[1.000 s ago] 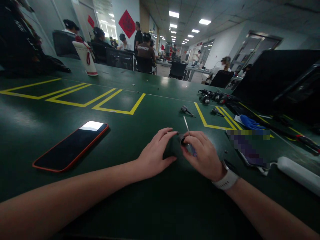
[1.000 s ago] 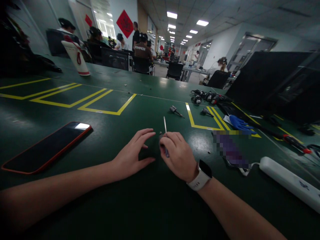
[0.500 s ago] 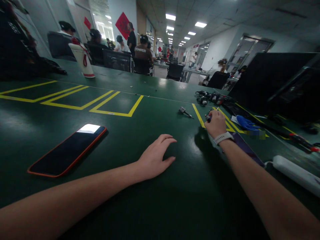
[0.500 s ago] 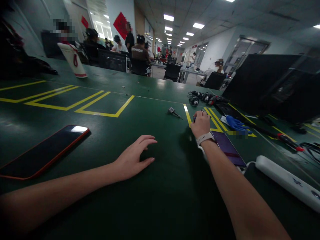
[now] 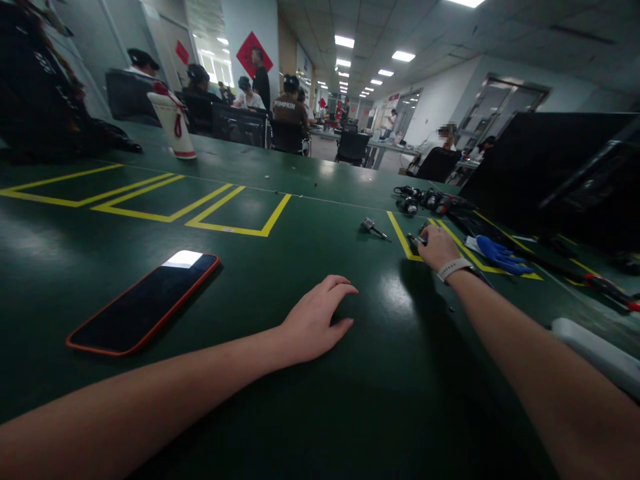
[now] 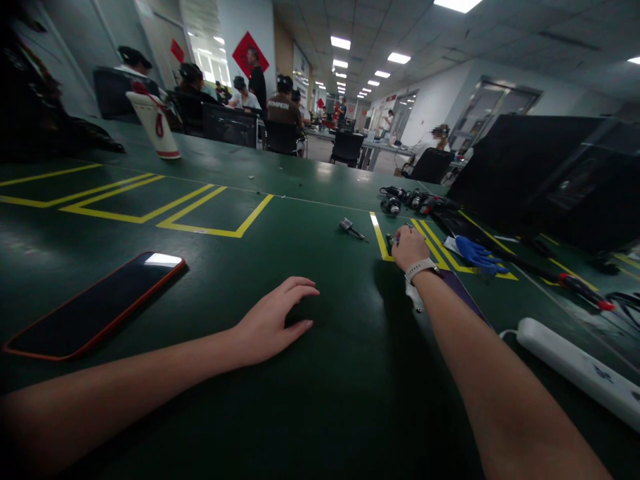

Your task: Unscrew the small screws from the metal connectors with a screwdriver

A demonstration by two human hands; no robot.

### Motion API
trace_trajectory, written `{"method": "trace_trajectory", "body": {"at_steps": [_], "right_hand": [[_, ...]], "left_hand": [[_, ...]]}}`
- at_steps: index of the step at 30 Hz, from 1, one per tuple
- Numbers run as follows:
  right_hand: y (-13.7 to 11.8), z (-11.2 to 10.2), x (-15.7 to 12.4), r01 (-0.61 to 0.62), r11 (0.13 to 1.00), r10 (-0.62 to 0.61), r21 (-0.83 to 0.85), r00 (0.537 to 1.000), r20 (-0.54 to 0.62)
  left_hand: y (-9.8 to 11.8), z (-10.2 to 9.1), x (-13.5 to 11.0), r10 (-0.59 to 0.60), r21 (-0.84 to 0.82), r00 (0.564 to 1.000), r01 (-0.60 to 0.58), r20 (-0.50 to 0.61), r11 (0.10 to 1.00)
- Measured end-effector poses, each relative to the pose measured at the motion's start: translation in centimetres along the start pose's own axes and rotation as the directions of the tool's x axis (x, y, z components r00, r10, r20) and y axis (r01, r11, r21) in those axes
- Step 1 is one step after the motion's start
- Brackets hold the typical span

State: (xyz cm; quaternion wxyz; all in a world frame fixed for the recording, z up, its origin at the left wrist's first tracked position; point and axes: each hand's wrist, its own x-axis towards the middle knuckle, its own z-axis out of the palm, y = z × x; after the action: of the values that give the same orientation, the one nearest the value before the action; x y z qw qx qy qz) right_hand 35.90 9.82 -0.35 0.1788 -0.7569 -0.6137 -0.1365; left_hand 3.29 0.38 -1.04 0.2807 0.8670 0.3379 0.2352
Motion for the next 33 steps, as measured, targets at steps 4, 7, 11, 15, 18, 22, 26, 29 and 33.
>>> {"method": "trace_trajectory", "body": {"at_steps": [4,7,11,15,18,22,26,29,33], "right_hand": [[-1.4,-1.6,0.1,0.049,0.999,-0.05,0.023,0.999,0.013],[-3.3,-1.6,0.2,0.096,0.994,-0.098,0.052,0.995,0.03],[-6.4,-0.1,1.1,0.106,0.991,-0.11,0.086,0.993,0.042],[-8.9,1.9,2.4,0.059,0.993,-0.066,0.101,0.995,0.07],[-9.9,3.2,3.1,0.009,0.992,-0.026,0.129,0.992,0.126],[-10.3,3.8,3.2,-0.033,0.978,-0.002,0.208,0.986,0.168],[-10.2,3.0,1.8,-0.009,0.934,-0.039,0.358,0.991,0.127],[-10.8,1.6,-0.6,0.042,0.856,-0.074,0.515,0.996,0.042],[-12.6,-0.8,-6.0,0.131,0.684,-0.143,0.718,0.989,-0.044]], "left_hand": [[0.1,0.1,0.1,-0.021,-0.014,1.0,0.021,0.002,1.0],[0.2,0.2,0.2,-0.034,-0.025,0.999,0.034,-0.015,0.999],[0.1,0.3,0.2,-0.042,-0.043,0.999,0.04,-0.034,0.998],[0.1,0.1,0.2,-0.064,-0.055,0.998,0.062,-0.027,0.997],[0.2,-0.1,0.1,-0.09,-0.067,0.996,0.089,-0.015,0.994],[0.1,-0.2,0.1,-0.125,-0.118,0.992,0.123,-0.01,0.985],[-0.1,-0.3,0.3,-0.158,-0.217,0.987,0.147,-0.034,0.965],[-0.3,-0.3,0.6,-0.205,-0.322,0.976,0.174,-0.067,0.931],[-0.4,-0.5,0.8,-0.256,-0.447,0.957,0.171,-0.138,0.878]]}}
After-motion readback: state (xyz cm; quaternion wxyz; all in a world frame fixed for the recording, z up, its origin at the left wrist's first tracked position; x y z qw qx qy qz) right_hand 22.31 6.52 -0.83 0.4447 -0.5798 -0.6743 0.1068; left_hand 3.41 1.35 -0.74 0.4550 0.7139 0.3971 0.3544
